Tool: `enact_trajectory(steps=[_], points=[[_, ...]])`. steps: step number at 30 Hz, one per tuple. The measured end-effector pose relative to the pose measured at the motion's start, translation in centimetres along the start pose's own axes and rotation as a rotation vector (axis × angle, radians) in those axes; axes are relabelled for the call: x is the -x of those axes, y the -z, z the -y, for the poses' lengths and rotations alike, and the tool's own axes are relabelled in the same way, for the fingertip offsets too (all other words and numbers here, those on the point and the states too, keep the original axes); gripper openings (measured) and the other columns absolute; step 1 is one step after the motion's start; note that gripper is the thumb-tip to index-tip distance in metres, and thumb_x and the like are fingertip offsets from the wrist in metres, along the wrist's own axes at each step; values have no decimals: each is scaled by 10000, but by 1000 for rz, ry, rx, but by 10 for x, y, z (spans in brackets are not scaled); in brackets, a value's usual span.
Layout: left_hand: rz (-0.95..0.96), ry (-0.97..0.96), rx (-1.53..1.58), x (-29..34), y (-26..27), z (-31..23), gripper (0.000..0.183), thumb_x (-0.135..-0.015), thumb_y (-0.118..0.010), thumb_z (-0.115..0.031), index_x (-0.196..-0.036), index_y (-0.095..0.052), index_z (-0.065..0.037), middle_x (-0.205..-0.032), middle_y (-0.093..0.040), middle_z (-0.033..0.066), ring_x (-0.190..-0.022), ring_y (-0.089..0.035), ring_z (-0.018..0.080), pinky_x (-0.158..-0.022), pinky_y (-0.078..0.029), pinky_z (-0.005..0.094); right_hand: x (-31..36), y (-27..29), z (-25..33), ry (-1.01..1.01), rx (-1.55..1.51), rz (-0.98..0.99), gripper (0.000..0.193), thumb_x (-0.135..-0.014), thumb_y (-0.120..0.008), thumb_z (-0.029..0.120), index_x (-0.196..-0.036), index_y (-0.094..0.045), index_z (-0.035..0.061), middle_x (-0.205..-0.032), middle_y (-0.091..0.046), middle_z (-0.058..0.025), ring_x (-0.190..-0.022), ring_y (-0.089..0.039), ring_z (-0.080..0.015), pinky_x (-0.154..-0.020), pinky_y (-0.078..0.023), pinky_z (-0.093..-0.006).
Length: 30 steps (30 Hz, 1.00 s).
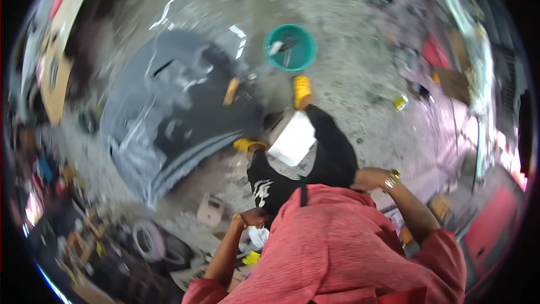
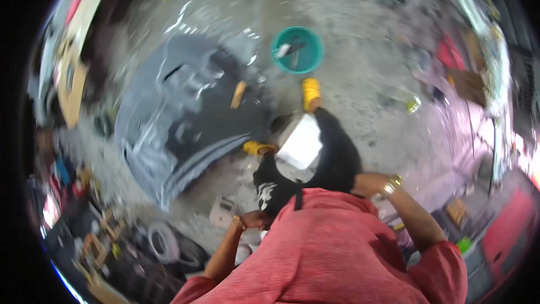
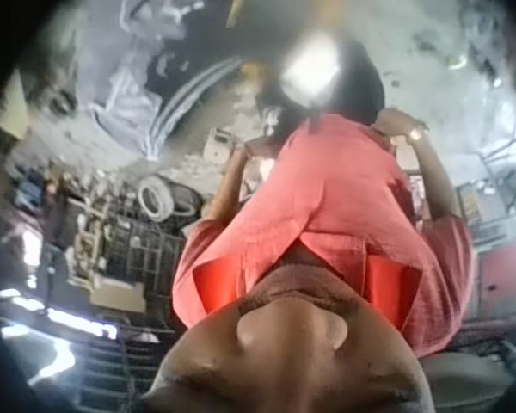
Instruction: Sanding a carbon fiber car hood with a sanding block and water.
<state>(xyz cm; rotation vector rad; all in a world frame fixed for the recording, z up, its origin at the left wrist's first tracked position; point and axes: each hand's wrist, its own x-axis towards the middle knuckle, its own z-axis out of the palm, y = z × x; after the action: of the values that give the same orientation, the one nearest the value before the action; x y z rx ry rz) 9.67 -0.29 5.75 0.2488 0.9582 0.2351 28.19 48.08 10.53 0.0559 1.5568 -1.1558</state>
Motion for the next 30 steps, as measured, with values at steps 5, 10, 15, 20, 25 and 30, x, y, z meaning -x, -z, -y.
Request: enact_trajectory(steps=[5,10,15,20,25,30], points=[[-299,-358,195,-70,28,-4,363,-934,-616,-349,-887,-772,-24,-719,-726,70,-656,-693,165,-638,-562,330,-48,72,-5,-280,-45,265,577,-1007,-575,490,-678,-750,48,-611,-701,-89,-563,-672,-235,-608,-540,-382],[-643,-275,-217,-217,195,29,566,-908,-719,-470,-1181,-682,24,-1111,-724,239,-1015,-703,375,-868,-548,441,-211,204,29,43,311,-357,503,-1011,-594,440,-686,-719,77,-668,-689,-111,-677,-682,-317,-665,-508,-427],[-857,-225,-311,-375,241,-20,981,-842,-760,-532,-1537,-343,20,-1502,-451,291,-1370,-480,402,-1130,-400,479,-324,247,37,87,279,-471,505,-1012,-591,445,-751,-703,28,-701,-651,-170,-693,-651,-346,-668,-489,-437],[-935,-80,-303,-423,285,-36,1183,-775,-825,-568,-1593,-193,7,-1561,-388,247,-1458,-388,395,-1186,-340,519,-387,252,23,182,127,-456,424,-1006,-624,370,-818,-702,-2,-756,-662,-147,-673,-633,-314,-644,-480,-386],[-729,-166,-498,-473,282,12,869,-812,-800,-482,-1449,-395,-51,-1403,-519,260,-1292,-514,483,-1053,-367,654,-423,269,42,191,335,-426,349,-983,-678,350,-850,-726,31,-756,-640,-99,-708,-617,-272,-662,-468,-368],[-726,-163,-505,-493,268,22,753,-849,-769,-400,-1418,-424,-48,-1339,-590,226,-1236,-578,437,-1013,-400,659,-439,276,55,435,208,-557,473,-965,-649,491,-861,-698,32,-802,-625,-131,-846,-620,-328,-770,-482,-418]])
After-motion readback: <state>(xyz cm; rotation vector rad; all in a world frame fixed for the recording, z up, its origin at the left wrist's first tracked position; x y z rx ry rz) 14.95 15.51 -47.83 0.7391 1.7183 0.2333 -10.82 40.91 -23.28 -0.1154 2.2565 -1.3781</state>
